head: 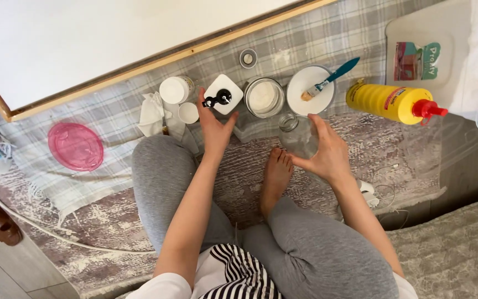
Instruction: Preparing and mixing white paint or plaster materials in small jars and containers.
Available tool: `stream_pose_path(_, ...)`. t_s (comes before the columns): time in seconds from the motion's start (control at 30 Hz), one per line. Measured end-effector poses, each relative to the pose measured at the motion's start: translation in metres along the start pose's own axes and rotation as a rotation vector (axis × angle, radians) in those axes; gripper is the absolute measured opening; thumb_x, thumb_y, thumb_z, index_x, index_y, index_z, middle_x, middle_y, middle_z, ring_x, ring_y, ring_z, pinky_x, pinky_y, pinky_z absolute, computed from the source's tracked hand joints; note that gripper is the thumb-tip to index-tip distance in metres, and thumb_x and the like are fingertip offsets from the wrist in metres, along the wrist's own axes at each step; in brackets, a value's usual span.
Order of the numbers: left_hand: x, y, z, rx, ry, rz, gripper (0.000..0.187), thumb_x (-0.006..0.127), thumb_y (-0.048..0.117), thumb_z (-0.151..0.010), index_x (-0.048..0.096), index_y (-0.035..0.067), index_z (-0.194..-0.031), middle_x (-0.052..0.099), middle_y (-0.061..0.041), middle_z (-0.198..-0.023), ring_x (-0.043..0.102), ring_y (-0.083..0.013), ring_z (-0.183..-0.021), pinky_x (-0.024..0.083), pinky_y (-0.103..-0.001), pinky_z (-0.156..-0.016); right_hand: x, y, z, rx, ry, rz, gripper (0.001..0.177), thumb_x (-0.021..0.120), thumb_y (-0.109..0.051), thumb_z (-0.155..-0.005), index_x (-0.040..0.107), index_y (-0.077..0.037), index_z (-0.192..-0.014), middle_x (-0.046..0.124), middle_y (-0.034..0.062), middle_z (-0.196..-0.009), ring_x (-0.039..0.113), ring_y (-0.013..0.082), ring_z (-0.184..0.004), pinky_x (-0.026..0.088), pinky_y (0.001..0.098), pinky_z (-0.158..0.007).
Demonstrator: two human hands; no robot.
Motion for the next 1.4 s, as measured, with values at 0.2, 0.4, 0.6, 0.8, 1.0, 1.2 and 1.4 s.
stream_pose_path(0.2, 0.002, 0.005, -0.001, -0.045, 0.012, 0.014, 0.104, 0.088, 0.015, -0.083, 0.021, 0.000, -0.162, 0.035, -0.022, -0.159, 0.043, -0.0357, -0.146, 0.039, -0.045, -0.121, -0.006, -0.010, -0.018, 0.041, -0.092, 0.098, 0.110, 0.094, -0.043, -0.058, 0.043, -0.007, -0.149, 0.067, 0.0199, -0.127, 0.071, 0.0332, -0.106, 0.059, 0.0459, -0.081)
stream_pose_path(0.4, 0.004, 0.004, -0.002, -0.049, 0.014, -0.005, 0.103, 0.087, 0.013, -0.084, 0.020, 0.001, -0.161, 0.034, -0.023, -0.158, 0.043, -0.0372, -0.146, 0.040, -0.047, -0.120, -0.013, -0.022, -0.029, 0.089, -0.182, 0.179, 0.111, 0.094, -0.045, -0.056, 0.044, -0.008, -0.148, 0.068, 0.0182, -0.121, 0.072, 0.0332, -0.103, 0.060, 0.0442, -0.078)
stream_pose_path(0.6, 0.004, 0.006, -0.001, -0.058, 0.010, 0.020, 0.102, 0.085, 0.011, -0.085, 0.019, 0.003, -0.162, 0.032, -0.023, -0.159, 0.043, -0.0385, -0.146, 0.041, -0.048, -0.119, -0.020, -0.030, -0.033, 0.126, -0.225, 0.243, 0.113, 0.094, -0.047, -0.055, 0.044, -0.007, -0.148, 0.069, 0.0163, -0.117, 0.072, 0.0324, -0.100, 0.060, 0.0444, -0.077)
stream_pose_path(0.8, 0.005, 0.007, -0.001, -0.063, 0.015, 0.023, 0.101, 0.085, 0.011, -0.087, 0.018, 0.003, -0.162, 0.033, -0.024, -0.158, 0.044, -0.0385, -0.145, 0.043, -0.048, -0.118, -0.023, -0.035, -0.035, 0.104, -0.227, 0.292, 0.113, 0.093, -0.050, -0.055, 0.045, -0.006, -0.148, 0.069, 0.0163, -0.115, 0.071, 0.0317, -0.099, 0.060, 0.0436, -0.077)
stream_pose_path(1.0, 0.004, 0.008, -0.002, -0.077, 0.010, 0.030, 0.101, 0.085, 0.013, -0.088, 0.018, 0.003, -0.162, 0.032, -0.024, -0.158, 0.044, -0.0388, -0.145, 0.044, -0.048, -0.116, -0.025, -0.040, -0.036, 0.116, -0.242, 0.316, 0.112, 0.092, -0.050, -0.056, 0.046, -0.006, -0.147, 0.069, 0.0152, -0.114, 0.072, 0.0312, -0.098, 0.060, 0.0433, -0.074)
stream_pose_path(1.2, 0.004, 0.008, -0.002, -0.085, 0.008, 0.025, 0.100, 0.084, 0.013, -0.088, 0.019, 0.003, -0.162, 0.034, -0.023, -0.157, 0.045, -0.0382, -0.144, 0.044, -0.048, -0.117, -0.027, -0.045, -0.038, 0.085, -0.230, 0.320, 0.110, 0.092, -0.050, -0.055, 0.047, -0.005, -0.145, 0.070, 0.0153, -0.115, 0.072, 0.0314, -0.101, 0.060, 0.0437, -0.075)
stream_pose_path(1.4, 0.005, 0.007, -0.002, -0.052, 0.024, 0.017, 0.099, 0.085, 0.012, -0.088, 0.019, 0.003, -0.162, 0.033, -0.024, -0.157, 0.042, -0.0399, -0.146, 0.040, -0.049, -0.120, -0.028, -0.047, -0.040, 0.123, -0.265, 0.341, 0.111, 0.092, -0.050, -0.056, 0.046, -0.007, -0.146, 0.069, 0.0157, -0.115, 0.071, 0.0313, -0.103, 0.060, 0.0445, -0.073)
Point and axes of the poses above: each hand's wrist, its own z-axis away from the middle knuckle, its own x-axis out of the palm, y = z × x, the point moved 4 cm from there along -z, towards the middle knuckle
